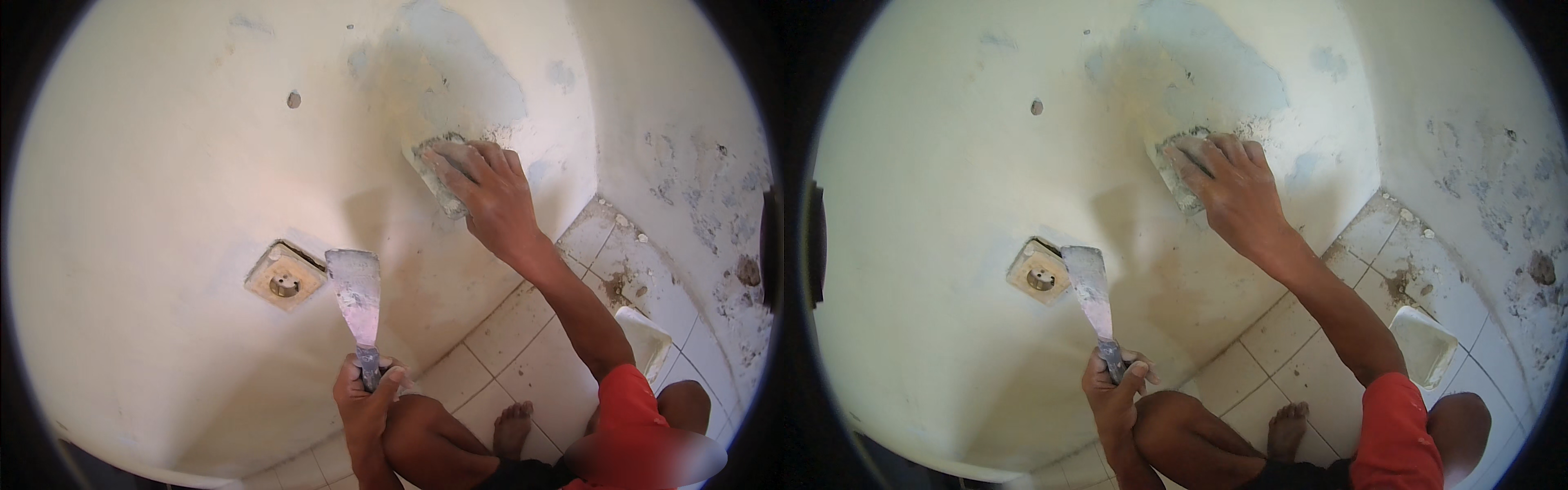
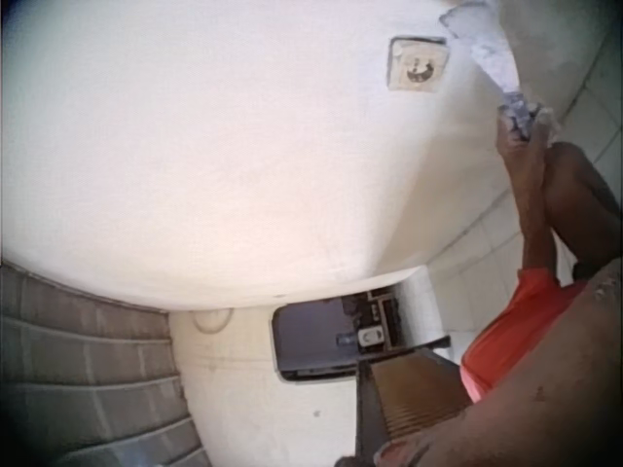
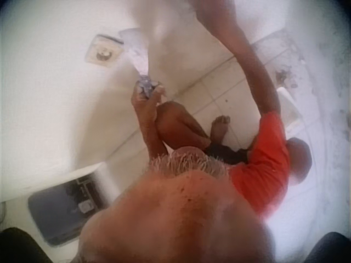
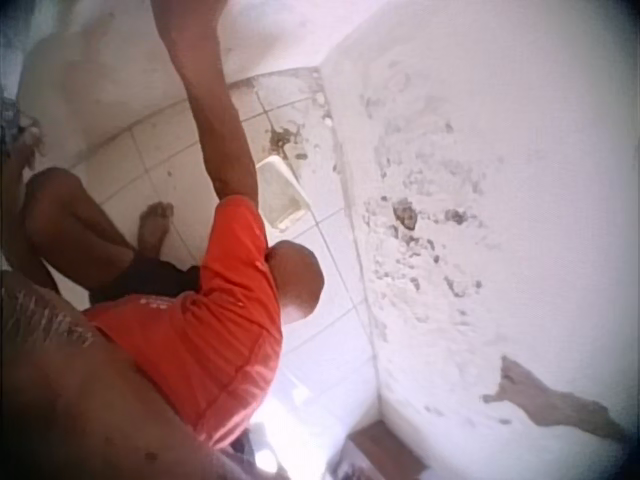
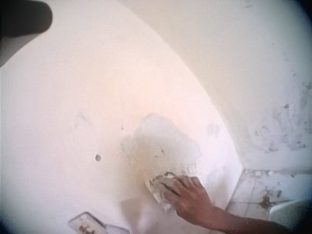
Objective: The person scrapes a damaged wall using a scraper and applies a filler substance to the surface using a spreader and their hands.
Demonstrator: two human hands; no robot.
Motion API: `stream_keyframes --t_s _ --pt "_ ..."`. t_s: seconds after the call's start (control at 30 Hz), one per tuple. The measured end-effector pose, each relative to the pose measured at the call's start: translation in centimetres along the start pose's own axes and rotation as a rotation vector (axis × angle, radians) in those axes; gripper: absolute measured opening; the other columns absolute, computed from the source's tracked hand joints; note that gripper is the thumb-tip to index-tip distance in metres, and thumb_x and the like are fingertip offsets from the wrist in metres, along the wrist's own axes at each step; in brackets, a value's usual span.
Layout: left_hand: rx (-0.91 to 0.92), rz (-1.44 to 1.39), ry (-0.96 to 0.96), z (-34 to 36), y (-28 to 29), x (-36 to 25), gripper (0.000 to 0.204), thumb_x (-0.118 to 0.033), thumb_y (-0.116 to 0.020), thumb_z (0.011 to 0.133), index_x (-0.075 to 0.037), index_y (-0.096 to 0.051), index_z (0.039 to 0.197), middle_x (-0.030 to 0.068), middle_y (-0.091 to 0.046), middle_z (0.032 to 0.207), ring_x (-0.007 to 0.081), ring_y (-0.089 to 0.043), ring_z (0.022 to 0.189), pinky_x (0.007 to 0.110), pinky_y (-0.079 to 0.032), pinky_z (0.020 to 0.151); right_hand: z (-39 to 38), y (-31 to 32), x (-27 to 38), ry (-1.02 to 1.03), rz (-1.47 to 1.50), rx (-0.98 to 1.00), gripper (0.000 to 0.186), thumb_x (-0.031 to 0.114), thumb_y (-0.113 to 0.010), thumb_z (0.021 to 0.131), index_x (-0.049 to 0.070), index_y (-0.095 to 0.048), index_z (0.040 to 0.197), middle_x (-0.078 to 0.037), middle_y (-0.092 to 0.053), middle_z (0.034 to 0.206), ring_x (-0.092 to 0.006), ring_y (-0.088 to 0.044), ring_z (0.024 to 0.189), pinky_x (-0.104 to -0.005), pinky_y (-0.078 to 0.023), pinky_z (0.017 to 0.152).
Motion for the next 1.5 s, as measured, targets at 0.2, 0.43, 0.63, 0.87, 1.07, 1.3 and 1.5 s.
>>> stream_keyframes --t_s 0.2,0.43,0.63,0.87,1.07,1.3,1.5 --pt "0.053 -0.023 -0.053 -0.7 -0.5 -0.4 0.020 0.001 -0.068 0.081 -0.001 -0.053 0.094 0.0156 -0.065 0.076 0.0176 -0.063 0.058 0.023 -0.045 0.046 4.6 -0.5 -0.6 -0.068 0.039 -0.196 0.056 -0.004 -0.055 0.077 0.003 -0.054 0.133 -0.011 -0.053 0.123 -0.0298 -0.052 0.106 -0.0397 -0.043 0.083" --pt "0.001 -0.024 -0.028 -0.6 -0.5 -0.4 0.019 0.001 -0.068 0.082 -0.001 -0.053 0.094 0.0151 -0.065 0.077 0.0178 -0.064 0.058 0.022 -0.044 0.046 -0.6 -4.3 1.3 -0.076 -0.019 -0.051 0.062 -0.004 -0.053 0.078 -0.001 -0.047 0.139 -0.018 -0.049 0.124 -0.0341 -0.050 0.107 -0.0423 -0.044 0.086" --pt "0.064 -0.047 -0.004 -0.6 -0.5 -0.3 0.021 0.006 -0.068 0.083 -0.002 -0.053 0.096 0.0131 -0.067 0.084 0.0137 -0.065 0.065 0.021 -0.046 0.051 -1.6 -1.7 1.1 -0.056 0.034 0.010 0.060 -0.008 -0.052 0.078 0.005 -0.052 0.137 -0.013 -0.052 0.126 -0.0320 -0.051 0.110 -0.0404 -0.041 0.088" --pt "0.010 0.009 -0.028 -0.5 -0.3 -0.4 0.017 0.003 -0.064 0.082 -0.001 -0.053 0.095 0.0148 -0.065 0.076 0.0167 -0.063 0.058 0.022 -0.044 0.046 5.0 -1.0 -2.9 0.139 -0.161 -0.163 0.062 -0.001 -0.055 0.080 0.008 -0.049 0.140 -0.010 -0.052 0.121 -0.0275 -0.051 0.111 -0.0407 -0.040 0.086" --pt "0.009 0.042 -0.017 -0.3 -0.3 -0.3 0.017 0.002 -0.065 0.083 -0.002 -0.053 0.095 0.0152 -0.065 0.076 0.0167 -0.063 0.058 0.022 -0.044 0.046 -2.9 -4.0 -1.3 -0.079 -0.195 0.041 0.065 -0.005 -0.054 0.077 0.007 -0.049 0.140 -0.012 -0.052 0.129 -0.0287 -0.051 0.109 -0.0401 -0.038 0.088" --pt "0.047 -0.030 -0.031 -0.6 -0.3 0.0 0.020 0.000 -0.068 0.082 -0.002 -0.053 0.096 0.0143 -0.065 0.076 0.0166 -0.063 0.059 0.022 -0.044 0.046 -5.0 -1.5 0.7 -0.095 0.008 0.051 0.068 -0.008 -0.055 0.074 0.007 -0.050 0.140 -0.013 -0.053 0.125 -0.0308 -0.051 0.106 -0.0409 -0.037 0.089" --pt "0.033 -0.006 -0.037 -0.8 -0.2 -0.4 0.019 0.000 -0.066 0.083 -0.002 -0.053 0.096 0.0146 -0.065 0.077 0.0166 -0.063 0.058 0.022 -0.044 0.047 2.1 -0.2 -3.2 -0.198 -0.079 -0.268 0.061 -0.003 -0.054 0.077 0.009 -0.053 0.137 -0.010 -0.053 0.121 -0.0294 -0.051 0.099 -0.0416 -0.037 0.082"
Point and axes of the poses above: each hand's wrist, its own z-axis towards the middle knuckle, its own y-axis out of the back of the hand, x = y × z, the point moved 5 cm from there along z, towards the middle knuckle
